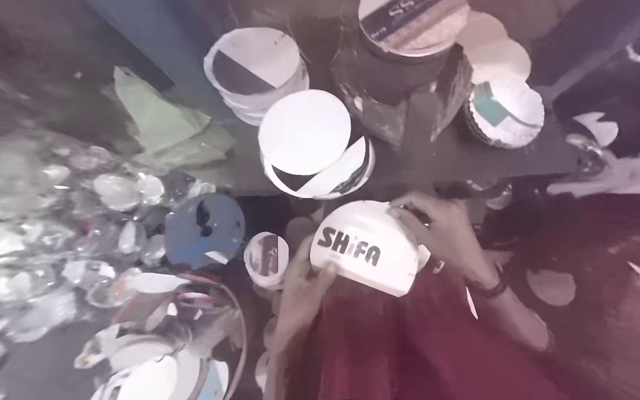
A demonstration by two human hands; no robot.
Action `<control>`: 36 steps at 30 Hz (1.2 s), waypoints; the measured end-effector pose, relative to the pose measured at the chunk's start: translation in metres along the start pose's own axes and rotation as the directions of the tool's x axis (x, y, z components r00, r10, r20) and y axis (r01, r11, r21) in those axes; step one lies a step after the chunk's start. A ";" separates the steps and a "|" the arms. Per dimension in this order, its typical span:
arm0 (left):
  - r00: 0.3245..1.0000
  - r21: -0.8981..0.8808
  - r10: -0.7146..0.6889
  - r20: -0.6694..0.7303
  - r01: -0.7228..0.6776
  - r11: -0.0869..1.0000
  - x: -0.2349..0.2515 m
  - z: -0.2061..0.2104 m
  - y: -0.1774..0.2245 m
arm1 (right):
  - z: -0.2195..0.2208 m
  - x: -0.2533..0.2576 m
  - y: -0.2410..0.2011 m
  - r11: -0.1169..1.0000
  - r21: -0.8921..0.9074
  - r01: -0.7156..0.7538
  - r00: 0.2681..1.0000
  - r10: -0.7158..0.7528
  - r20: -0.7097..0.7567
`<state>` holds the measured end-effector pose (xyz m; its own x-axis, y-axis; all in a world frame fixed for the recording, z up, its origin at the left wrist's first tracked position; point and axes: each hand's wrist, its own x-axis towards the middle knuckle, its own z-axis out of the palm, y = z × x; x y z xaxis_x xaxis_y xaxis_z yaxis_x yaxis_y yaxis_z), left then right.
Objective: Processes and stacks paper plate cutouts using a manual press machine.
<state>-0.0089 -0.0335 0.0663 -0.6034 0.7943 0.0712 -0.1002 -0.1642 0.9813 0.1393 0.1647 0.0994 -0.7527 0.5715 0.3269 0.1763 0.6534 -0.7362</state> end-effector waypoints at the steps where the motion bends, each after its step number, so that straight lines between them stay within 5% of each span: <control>1: 1.000 0.076 0.013 -0.018 -0.012 0.997 -0.002 0.001 -0.003 | 0.002 -0.006 0.004 1.000 0.016 0.020 1.000 -0.020 0.011; 4: 0.980 0.380 0.062 -0.190 0.015 0.925 -0.005 -0.005 -0.013 | 0.017 -0.025 0.029 0.993 -0.117 0.032 0.999 -0.028 0.029; 6: 0.969 0.467 0.082 -0.235 0.039 0.883 -0.007 -0.021 -0.017 | 0.025 -0.036 0.048 0.940 -0.338 -0.046 0.989 0.091 0.120; 9: 0.956 0.326 0.071 -0.286 0.028 0.945 -0.011 -0.042 -0.017 | 0.033 -0.041 0.078 0.848 -0.511 -0.142 0.949 0.264 0.174; 13: 0.942 0.064 0.024 -0.334 -0.002 0.998 -0.008 -0.048 -0.007 | 0.030 -0.042 0.091 0.923 -0.370 -0.103 0.993 0.073 -0.094; 15: 0.948 -0.022 -0.007 -0.320 0.000 1.000 -0.007 -0.045 -0.007 | 0.026 -0.043 0.085 0.945 -0.284 -0.162 0.981 0.123 -0.150; 20: 0.959 -0.122 -0.041 -0.281 0.006 0.992 -0.003 -0.026 -0.021 | 0.048 -0.048 0.076 0.835 -0.506 -0.215 0.966 0.257 0.013; 23: 0.966 -0.140 -0.048 -0.253 0.012 0.990 -0.002 -0.023 -0.027 | 0.050 -0.043 0.086 0.835 -0.501 -0.228 0.972 0.222 -0.074; 25: 0.968 -0.136 -0.062 -0.243 0.029 0.990 -0.003 -0.027 -0.027 | 0.045 -0.044 0.088 0.875 -0.444 -0.190 0.978 0.130 -0.162; 30: 0.969 -0.151 -0.108 -0.222 0.076 0.986 -0.004 -0.026 -0.026 | 0.011 -0.061 0.087 0.959 -0.030 -0.283 0.894 0.252 -0.372; 32: 0.988 -0.183 -0.089 -0.128 0.065 0.981 -0.003 -0.016 -0.033 | 0.015 -0.070 0.062 0.948 0.157 -0.278 0.902 0.314 -0.298; 36: 0.985 -0.076 -0.162 0.056 0.166 0.983 -0.006 0.008 -0.043 | 0.035 -0.067 0.017 0.811 0.504 -0.297 0.951 0.299 0.079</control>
<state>0.0059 -0.0266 0.0251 -0.5342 0.8417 -0.0789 -0.2588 -0.0740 0.9631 0.1707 0.1199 0.0436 -0.7136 0.6991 0.0441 0.0463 0.1099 -0.9929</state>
